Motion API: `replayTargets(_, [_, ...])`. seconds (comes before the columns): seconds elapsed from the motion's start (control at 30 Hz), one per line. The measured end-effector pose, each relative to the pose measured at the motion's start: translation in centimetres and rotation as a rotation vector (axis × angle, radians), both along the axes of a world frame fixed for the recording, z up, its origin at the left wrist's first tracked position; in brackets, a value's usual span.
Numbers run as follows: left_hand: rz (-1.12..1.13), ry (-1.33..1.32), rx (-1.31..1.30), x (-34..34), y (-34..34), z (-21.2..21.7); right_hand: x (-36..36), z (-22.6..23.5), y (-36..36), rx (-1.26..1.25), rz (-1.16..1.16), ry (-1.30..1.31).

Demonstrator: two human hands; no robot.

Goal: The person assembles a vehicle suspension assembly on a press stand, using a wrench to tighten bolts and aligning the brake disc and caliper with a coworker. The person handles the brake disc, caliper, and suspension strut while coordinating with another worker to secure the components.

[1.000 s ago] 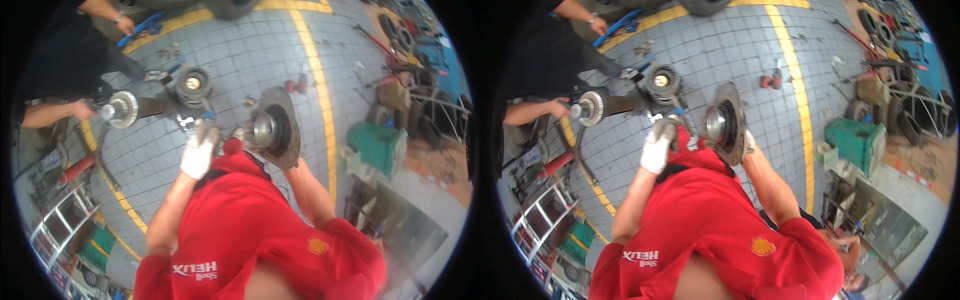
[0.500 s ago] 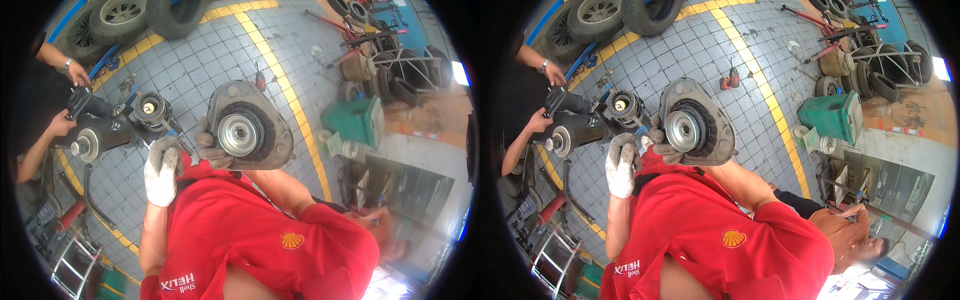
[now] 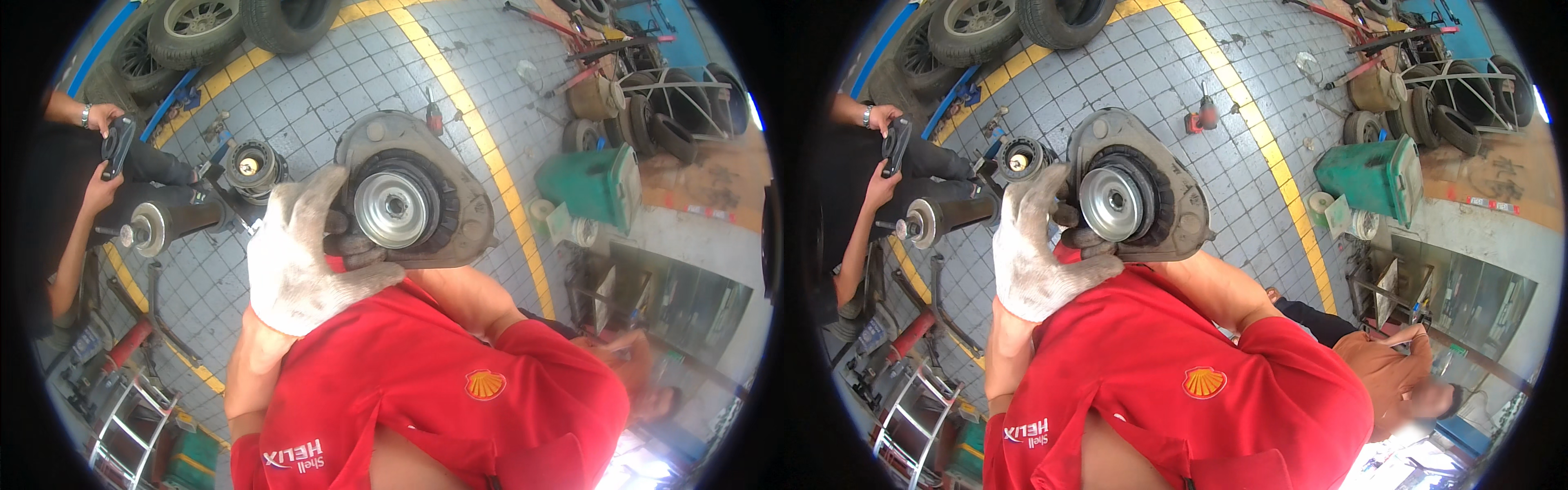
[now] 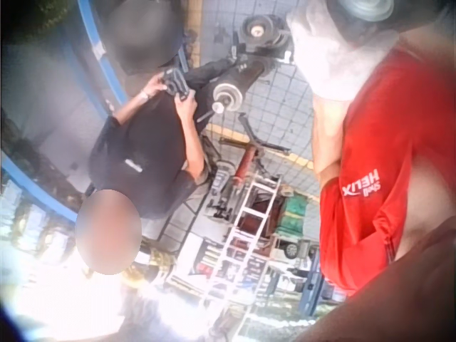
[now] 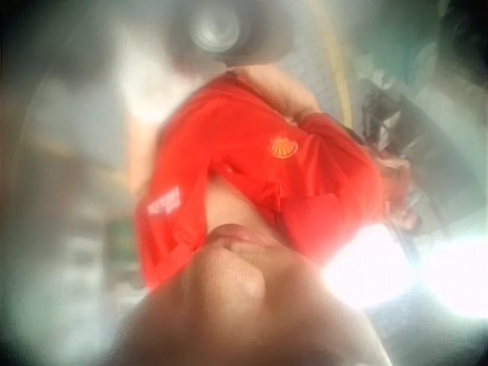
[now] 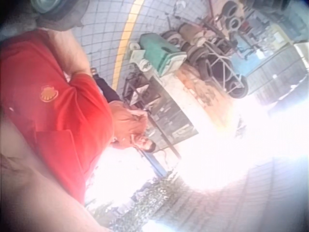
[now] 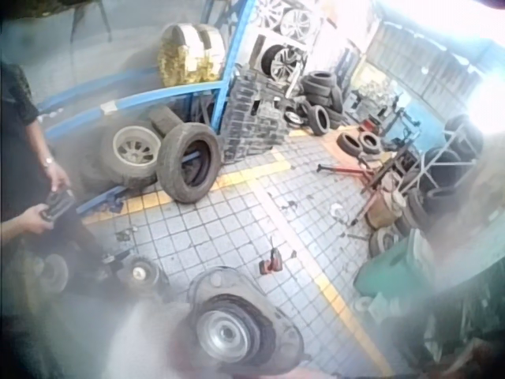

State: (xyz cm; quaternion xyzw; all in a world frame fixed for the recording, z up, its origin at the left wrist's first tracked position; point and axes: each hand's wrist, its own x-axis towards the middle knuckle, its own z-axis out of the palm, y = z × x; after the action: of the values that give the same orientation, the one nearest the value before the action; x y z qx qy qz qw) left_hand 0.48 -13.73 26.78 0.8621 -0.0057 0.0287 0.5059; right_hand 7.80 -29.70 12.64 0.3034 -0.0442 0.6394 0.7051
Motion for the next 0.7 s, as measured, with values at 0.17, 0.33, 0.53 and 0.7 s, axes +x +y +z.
replayTargets(0.17, [-0.034, -0.299, 0.242, 2.5, -1.0, 0.1, 0.0, 0.9, -0.5, -0.106, -0.06, -0.016])
replayTargets(0.33, [-0.05, -0.299, 0.283, 3.0, -1.0, -0.7, -0.1, 1.0, -1.5, -0.231, -0.132, -0.047])
replayTargets(0.53, [-0.051, -0.367, 0.28, 2.7, -0.6, -1.4, -0.5, 1.1, -2.0, -0.398, -0.162, -0.07])
replayTargets(0.7, [-0.028, -0.342, 0.176, 2.7, -0.1, -1.4, -0.9, 0.7, -2.8, -0.594, -0.194, -0.092])
